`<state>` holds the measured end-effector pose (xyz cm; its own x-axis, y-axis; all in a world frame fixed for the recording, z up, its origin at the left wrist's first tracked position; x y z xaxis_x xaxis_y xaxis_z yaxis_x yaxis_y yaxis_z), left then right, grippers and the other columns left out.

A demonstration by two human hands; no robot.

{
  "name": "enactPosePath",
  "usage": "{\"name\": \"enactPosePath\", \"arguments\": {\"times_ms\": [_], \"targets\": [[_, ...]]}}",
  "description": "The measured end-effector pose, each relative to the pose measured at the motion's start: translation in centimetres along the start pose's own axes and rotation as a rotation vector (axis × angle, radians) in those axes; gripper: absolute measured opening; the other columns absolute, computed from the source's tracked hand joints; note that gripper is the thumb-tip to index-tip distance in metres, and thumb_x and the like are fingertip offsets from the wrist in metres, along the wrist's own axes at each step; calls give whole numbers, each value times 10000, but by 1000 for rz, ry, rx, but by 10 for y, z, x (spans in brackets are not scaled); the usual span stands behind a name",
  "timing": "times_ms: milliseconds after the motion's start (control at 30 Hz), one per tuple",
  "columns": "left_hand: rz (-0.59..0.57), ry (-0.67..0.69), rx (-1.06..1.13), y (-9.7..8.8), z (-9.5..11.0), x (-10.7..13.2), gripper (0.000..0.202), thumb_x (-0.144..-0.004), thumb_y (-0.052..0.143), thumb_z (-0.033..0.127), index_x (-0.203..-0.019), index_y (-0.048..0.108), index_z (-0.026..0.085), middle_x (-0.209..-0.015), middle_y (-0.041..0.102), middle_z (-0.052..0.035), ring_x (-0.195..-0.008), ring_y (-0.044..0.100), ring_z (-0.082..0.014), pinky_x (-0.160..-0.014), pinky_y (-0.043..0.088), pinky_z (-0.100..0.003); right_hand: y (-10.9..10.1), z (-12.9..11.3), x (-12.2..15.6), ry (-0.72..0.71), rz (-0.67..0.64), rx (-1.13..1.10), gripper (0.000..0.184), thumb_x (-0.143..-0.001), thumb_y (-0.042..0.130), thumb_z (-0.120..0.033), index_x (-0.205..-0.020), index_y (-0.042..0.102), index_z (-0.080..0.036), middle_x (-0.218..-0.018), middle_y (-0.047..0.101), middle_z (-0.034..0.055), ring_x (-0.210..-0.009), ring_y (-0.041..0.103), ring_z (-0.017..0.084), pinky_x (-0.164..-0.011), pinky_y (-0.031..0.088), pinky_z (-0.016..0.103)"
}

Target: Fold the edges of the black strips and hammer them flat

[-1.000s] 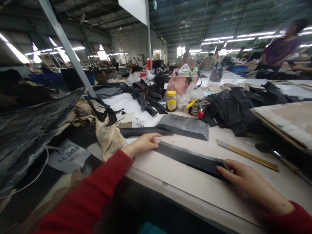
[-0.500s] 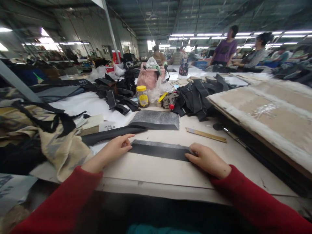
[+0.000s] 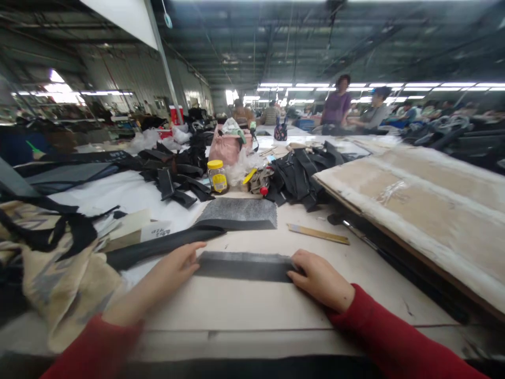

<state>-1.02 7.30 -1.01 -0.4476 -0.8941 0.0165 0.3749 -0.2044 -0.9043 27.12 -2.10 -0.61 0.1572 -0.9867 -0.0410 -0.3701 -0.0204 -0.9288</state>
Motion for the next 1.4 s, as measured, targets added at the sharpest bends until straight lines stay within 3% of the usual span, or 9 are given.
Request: {"name": "enactPosePath", "arguments": {"times_ms": [167, 300, 433, 633, 767, 1000, 1200, 1300, 1400], "targets": [[-5, 173, -33, 0, 6, -3, 258, -762, 424, 271, -957, 582, 212, -1005, 549, -43, -934, 533, -179, -847, 414, -256, -8, 1, 1, -1, 104, 8, 86, -715, 615, -222, -748, 555, -170, -918, 562, 51, -864, 499, 181, -761, 382, 279], [-39, 230, -43, 0, 7, -4, 218, -804, 395, 286, -766, 593, 201, -877, 560, -32, -837, 543, -159, -776, 437, -218, -16, -2, 6, -19, 201, 93, 410, -722, 634, -221, -1113, 513, -185, -1116, 535, 79, -988, 468, 224, -828, 370, 348], [-72, 237, -49, -2, 0, -2, 244, -810, 436, 362, -831, 653, 252, -887, 588, -15, -846, 566, -158, -776, 450, -195, -5, -19, 11, -208, 100, 157, 138, -842, 497, -152, -902, 586, -239, -971, 590, -2, -909, 487, 157, -804, 358, 295], [-14, 222, -56, -5, -19, 4, 276, -796, 469, 403, -966, 672, 325, -969, 631, 3, -923, 586, -173, -837, 449, -191, 3, -25, 14, -244, 114, 255, 128, -847, 474, -120, -837, 568, -206, -878, 592, -1, -835, 485, 142, -762, 344, 276], [18, 192, -87, -1, -14, 5, 278, -801, 452, 394, -945, 674, 309, -1006, 625, -2, -975, 566, -191, -877, 435, -222, 2, -24, 17, -255, 162, 309, 94, -832, 494, -127, -805, 544, -202, -844, 587, -5, -793, 481, 145, -733, 334, 283], [-100, 246, -84, 20, 33, 14, 272, -837, 407, 364, -827, 651, 243, -875, 618, -25, -836, 569, -171, -773, 461, -223, -6, -3, 42, -261, 229, 336, 98, -806, 544, -126, -753, 522, -205, -791, 576, -13, -741, 477, 150, -690, 322, 296], [-129, 250, -191, 19, 64, 14, 178, -779, 433, 194, -750, 609, 207, -851, 591, -40, -786, 554, -174, -734, 452, -253, -2, -1, 56, -255, 293, 337, 114, -825, 504, -115, -754, 525, -202, -775, 574, 3, -750, 496, 163, -703, 332, 309], [-125, 296, -186, 26, 105, 11, 255, -776, 380, 96, -829, 603, 208, -918, 590, -45, -844, 545, -173, -787, 435, -272, -1, -4, 56, -235, 328, 331, 115, -824, 495, -119, -749, 535, -196, -770, 579, 11, -745, 506, 171, -703, 350, 315], [-173, 456, -95, 54, 163, 7, 320, -793, 356, 51, -954, 578, 216, -973, 592, -34, -907, 535, -164, -820, 427, -274, 0, -2, 58, -222, 340, 306, 87, -814, 509, -131, -775, 557, -192, -786, 591, 18, -759, 518, 176, -714, 371, 316]]}}
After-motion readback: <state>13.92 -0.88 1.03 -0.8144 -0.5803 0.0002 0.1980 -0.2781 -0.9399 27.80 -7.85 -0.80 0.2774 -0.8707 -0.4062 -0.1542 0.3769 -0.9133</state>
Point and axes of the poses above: each hand's wrist, its own x-axis away from the middle knuckle, its own y-axis out of the palm, z = x × y, the point moved 7 cm from there along -x, towards the middle knuckle
